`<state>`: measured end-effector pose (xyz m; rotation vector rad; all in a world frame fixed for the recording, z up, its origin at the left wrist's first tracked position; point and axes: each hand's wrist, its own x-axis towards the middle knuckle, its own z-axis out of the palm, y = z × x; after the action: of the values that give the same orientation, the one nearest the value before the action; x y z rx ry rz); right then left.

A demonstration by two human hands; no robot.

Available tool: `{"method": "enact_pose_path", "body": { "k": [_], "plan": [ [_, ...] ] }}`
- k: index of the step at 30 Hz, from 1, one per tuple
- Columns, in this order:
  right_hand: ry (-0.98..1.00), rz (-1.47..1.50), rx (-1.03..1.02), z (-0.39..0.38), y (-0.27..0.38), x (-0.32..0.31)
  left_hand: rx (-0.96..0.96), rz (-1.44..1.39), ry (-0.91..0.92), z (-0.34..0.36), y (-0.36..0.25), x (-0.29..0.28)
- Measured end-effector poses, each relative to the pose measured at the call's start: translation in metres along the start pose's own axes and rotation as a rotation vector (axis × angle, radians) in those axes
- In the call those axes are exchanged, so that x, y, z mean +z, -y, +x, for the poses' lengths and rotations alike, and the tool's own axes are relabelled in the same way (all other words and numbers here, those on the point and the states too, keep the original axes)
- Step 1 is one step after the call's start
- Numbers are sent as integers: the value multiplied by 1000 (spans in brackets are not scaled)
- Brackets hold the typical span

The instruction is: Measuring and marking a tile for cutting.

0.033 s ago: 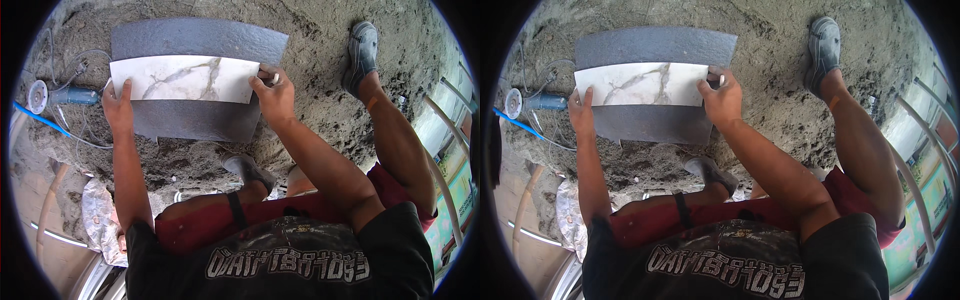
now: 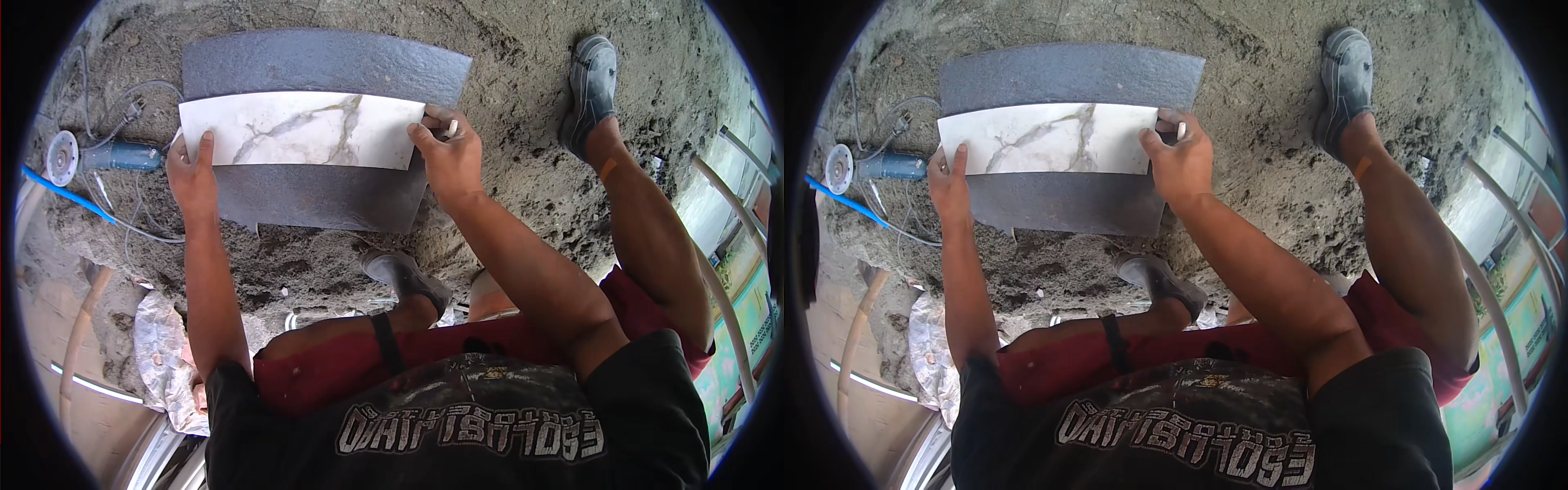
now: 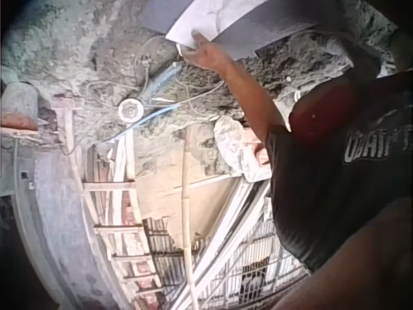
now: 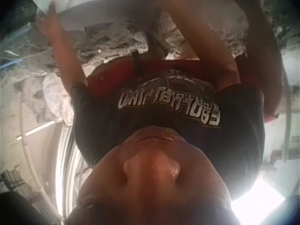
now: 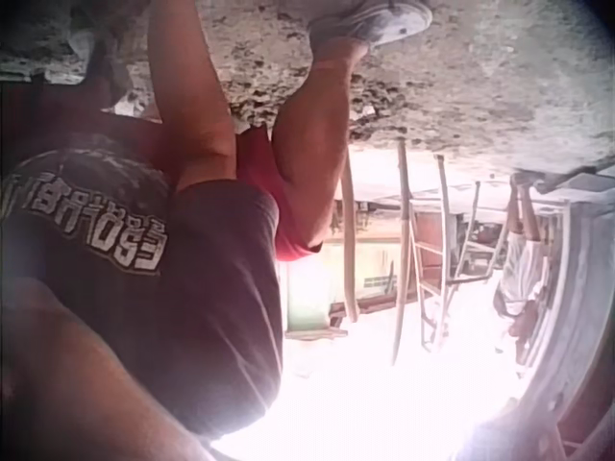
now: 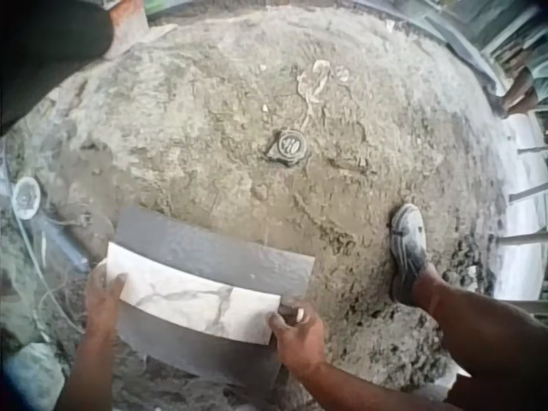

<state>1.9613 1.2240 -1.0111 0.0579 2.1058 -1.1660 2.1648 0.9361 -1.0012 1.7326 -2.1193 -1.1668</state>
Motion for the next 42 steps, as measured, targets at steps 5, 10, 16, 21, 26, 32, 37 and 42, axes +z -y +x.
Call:
{"method": "enact_pose_path", "body": {
  "k": [5, 10, 16, 21, 26, 32, 37, 42],
  "plan": [
    [-9, 345, 331, -6, 4, -8, 26, -131, -82, -15, -11, -19],
    [95, 329, 557, -24, -4, -27, 183, -124, -131, -22, -65, -62],
    [620, -111, 461, -23, 6, -30, 594, 264, 118, -17, -153, -80],
    [684, 190, -112, -23, 44, -25, 721, 276, 457, -29, -199, -45],
    [800, 363, -34, -28, 49, -20, 693, 420, 693, -37, -207, 0],
    [955, 93, 287, -17, 10, -41, 465, 347, 570, -29, -168, 25],
    [1011, -123, 205, 26, -1, -87, 224, 109, 340, -44, -106, 43],
    [918, -391, 444, 72, -8, -150, 1, -163, 189, -54, -54, 51]
  ]
}}
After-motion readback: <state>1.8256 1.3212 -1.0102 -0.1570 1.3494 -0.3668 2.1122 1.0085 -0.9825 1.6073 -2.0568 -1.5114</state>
